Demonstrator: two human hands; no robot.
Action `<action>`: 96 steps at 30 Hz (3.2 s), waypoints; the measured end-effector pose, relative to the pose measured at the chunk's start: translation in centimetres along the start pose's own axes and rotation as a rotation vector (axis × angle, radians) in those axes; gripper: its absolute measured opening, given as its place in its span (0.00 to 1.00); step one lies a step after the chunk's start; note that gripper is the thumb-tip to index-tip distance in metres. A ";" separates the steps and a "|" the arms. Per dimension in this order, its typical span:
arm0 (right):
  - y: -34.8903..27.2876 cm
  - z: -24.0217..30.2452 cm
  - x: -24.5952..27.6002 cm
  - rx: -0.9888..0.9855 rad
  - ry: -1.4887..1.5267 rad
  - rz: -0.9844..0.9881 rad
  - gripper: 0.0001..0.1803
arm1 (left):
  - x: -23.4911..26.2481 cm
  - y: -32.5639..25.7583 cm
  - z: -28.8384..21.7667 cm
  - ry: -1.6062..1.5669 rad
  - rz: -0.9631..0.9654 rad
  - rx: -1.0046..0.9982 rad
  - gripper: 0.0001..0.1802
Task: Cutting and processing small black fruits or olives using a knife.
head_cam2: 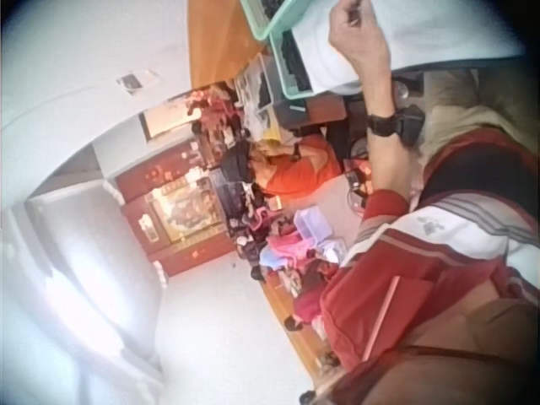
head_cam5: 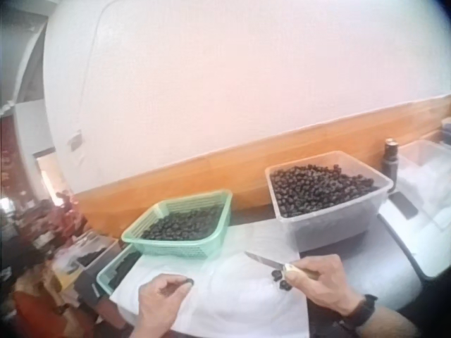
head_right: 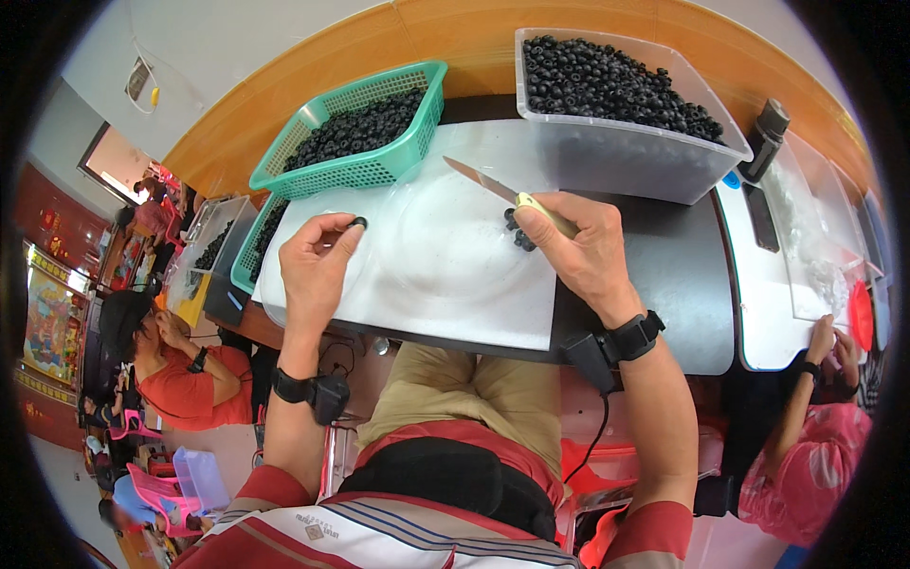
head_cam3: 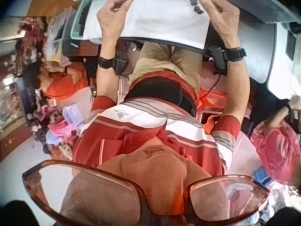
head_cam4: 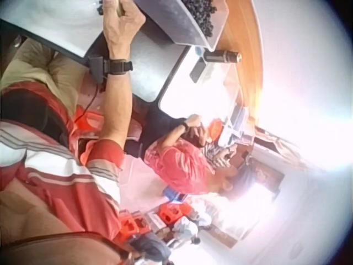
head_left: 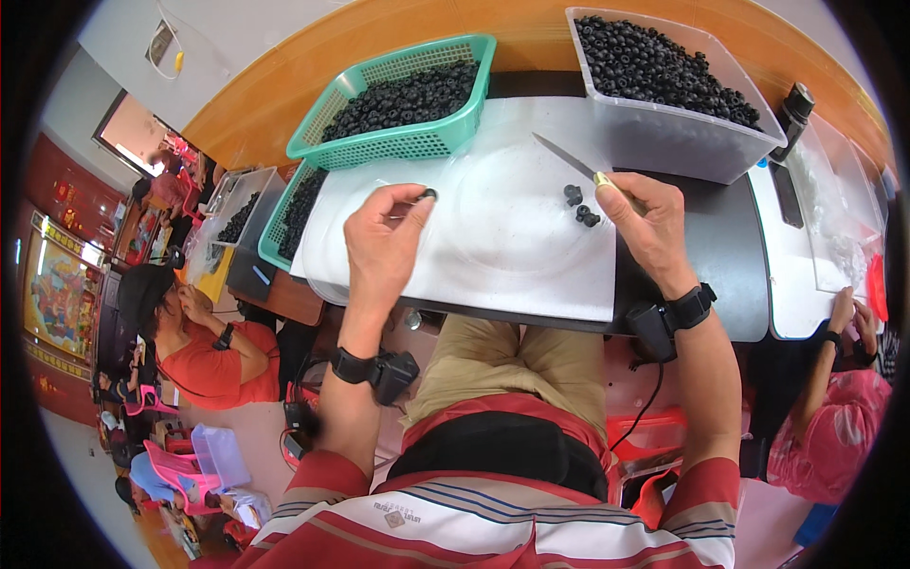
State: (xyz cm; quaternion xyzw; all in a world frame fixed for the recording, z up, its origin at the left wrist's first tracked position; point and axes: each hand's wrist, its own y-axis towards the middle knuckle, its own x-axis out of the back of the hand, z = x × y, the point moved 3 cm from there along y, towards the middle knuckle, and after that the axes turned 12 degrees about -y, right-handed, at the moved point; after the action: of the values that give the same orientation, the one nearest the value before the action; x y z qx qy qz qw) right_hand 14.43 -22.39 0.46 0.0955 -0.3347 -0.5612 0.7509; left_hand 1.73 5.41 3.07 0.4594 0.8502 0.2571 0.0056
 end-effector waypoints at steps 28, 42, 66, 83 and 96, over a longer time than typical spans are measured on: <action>0.0 -1.4 0.0 -0.083 -0.003 -0.083 0.21 | -15.5 -0.4 -1.3 0.488 0.683 -0.436 0.11; 0.0 -1.4 0.0 -0.074 0.014 -0.083 0.21 | -13.8 -0.3 -1.7 0.276 0.778 -0.355 0.15; -0.4 0.2 -0.8 0.136 -0.092 -0.015 0.15 | -12.0 -0.3 1.0 -1.426 0.452 0.758 0.08; -0.3 0.8 -0.4 0.180 -0.127 -0.012 0.16 | -12.5 -1.1 1.3 -1.672 0.449 0.771 0.11; 0.4 -1.5 1.2 -0.048 -0.054 -0.160 0.14 | -11.4 -2.3 -1.6 -1.519 0.510 0.698 0.11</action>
State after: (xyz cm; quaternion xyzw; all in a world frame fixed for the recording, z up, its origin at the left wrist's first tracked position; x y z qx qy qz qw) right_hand 15.82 -23.69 0.02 0.0887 -0.3325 -0.6297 0.6964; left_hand 6.19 -5.24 0.83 0.6581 0.5181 -0.4001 0.3720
